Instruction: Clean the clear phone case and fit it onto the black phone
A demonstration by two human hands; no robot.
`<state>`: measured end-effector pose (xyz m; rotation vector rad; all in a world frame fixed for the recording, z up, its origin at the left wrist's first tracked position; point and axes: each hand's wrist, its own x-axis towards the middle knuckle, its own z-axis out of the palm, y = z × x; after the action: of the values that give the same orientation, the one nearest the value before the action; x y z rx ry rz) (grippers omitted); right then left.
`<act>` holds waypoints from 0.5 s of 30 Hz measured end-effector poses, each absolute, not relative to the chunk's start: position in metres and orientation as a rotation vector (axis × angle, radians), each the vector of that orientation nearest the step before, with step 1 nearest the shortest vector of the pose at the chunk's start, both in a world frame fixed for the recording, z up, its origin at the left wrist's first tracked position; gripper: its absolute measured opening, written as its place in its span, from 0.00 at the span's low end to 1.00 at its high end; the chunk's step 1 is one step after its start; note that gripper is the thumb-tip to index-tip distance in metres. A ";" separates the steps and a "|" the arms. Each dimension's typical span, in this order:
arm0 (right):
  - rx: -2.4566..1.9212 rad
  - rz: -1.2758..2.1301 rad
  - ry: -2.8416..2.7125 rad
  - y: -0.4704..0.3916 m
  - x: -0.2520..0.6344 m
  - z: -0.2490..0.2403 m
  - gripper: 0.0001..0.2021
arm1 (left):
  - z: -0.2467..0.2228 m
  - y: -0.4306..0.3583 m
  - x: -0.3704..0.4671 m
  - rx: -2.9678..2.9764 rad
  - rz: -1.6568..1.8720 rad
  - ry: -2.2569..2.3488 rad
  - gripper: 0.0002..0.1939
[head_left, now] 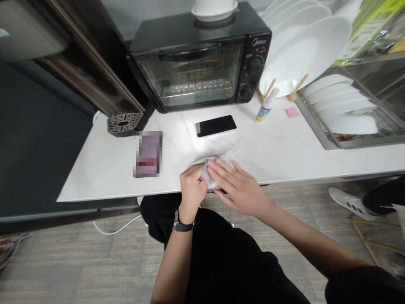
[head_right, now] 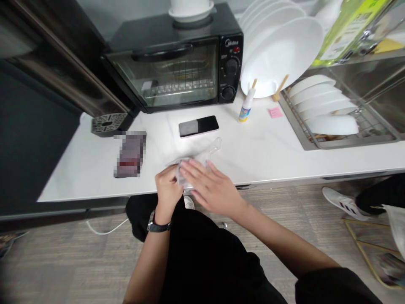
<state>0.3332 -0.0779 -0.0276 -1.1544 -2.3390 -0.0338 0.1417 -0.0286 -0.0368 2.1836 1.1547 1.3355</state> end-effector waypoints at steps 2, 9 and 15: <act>-1.356 -0.066 -2.129 -0.075 0.337 -0.028 0.40 | -0.036 -0.028 0.143 2.157 1.339 1.120 0.09; -1.043 0.035 -2.404 -0.080 0.327 -0.030 0.40 | -0.037 -0.028 0.141 2.230 1.373 1.189 0.19; -1.428 -0.046 -2.019 -0.073 0.332 -0.031 0.41 | -0.035 -0.028 0.143 2.167 1.334 1.126 0.09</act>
<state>0.3324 -0.0731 -0.0305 -1.4284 -2.0187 -0.0463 0.1430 -0.0280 -0.0353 2.1665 1.1257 1.3341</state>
